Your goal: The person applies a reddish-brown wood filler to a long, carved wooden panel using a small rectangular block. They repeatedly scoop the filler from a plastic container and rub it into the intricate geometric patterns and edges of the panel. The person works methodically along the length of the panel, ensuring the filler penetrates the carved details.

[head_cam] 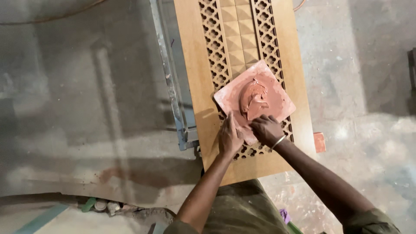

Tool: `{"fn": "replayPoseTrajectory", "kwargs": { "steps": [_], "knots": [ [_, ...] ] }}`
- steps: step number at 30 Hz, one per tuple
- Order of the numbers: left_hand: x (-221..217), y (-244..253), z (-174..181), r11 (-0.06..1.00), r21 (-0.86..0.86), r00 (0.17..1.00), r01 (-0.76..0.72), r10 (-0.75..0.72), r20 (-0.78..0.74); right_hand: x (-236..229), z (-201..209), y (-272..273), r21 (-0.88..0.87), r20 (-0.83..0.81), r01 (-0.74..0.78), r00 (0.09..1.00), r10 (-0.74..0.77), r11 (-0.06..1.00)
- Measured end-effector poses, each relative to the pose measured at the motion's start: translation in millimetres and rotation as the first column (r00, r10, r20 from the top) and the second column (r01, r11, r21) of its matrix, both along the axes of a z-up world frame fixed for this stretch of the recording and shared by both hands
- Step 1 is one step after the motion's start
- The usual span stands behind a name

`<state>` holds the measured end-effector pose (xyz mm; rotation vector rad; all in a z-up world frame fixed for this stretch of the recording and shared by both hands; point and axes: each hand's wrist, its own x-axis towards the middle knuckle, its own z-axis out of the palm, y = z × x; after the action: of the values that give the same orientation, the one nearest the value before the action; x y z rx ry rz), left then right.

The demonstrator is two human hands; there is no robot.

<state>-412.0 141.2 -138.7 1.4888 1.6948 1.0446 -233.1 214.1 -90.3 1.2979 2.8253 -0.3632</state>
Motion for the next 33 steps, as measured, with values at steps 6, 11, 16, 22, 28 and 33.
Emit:
{"fn": "replayPoseTrajectory", "kwargs": {
  "steps": [6, 11, 16, 22, 28, 33],
  "knots": [
    [-9.6, 1.6, 7.4, 1.000, 0.006, 0.999, -0.004, 0.004, 0.047, -24.8, 3.2, 11.3, 0.111, 0.066, -0.004, 0.998, -0.004, 0.994],
    [-9.4, 7.5, 1.9, 0.996, 0.087, 1.000, -0.007, 0.006, 0.020, -0.8, 6.6, 18.0, 0.153, 0.051, 0.117, 0.991, -0.126, 0.981],
    [-0.1, 6.2, -12.4, 0.993, 0.114, 1.000, -0.029, 0.028, 0.005, 4.9, -6.7, -3.6, 0.115, 0.089, 0.012, 0.996, -0.022, 0.993],
    [-4.3, 2.9, -7.5, 0.997, 0.075, 1.000, 0.006, -0.005, -0.006, 24.9, 9.1, 18.7, 0.101, 0.022, 0.334, 0.941, -0.338, 0.937],
    [-9.3, -0.1, -11.3, 0.996, 0.092, 0.999, 0.010, -0.015, 0.048, -13.3, -1.8, 6.9, 0.054, -0.013, 0.068, 0.998, -0.067, 0.996],
    [-9.0, -3.5, -1.4, 0.988, 0.153, 0.999, -0.029, 0.023, 0.042, -33.4, -2.4, 12.0, 0.059, 0.009, 0.074, 0.997, -0.074, 0.996]
  ]
}}
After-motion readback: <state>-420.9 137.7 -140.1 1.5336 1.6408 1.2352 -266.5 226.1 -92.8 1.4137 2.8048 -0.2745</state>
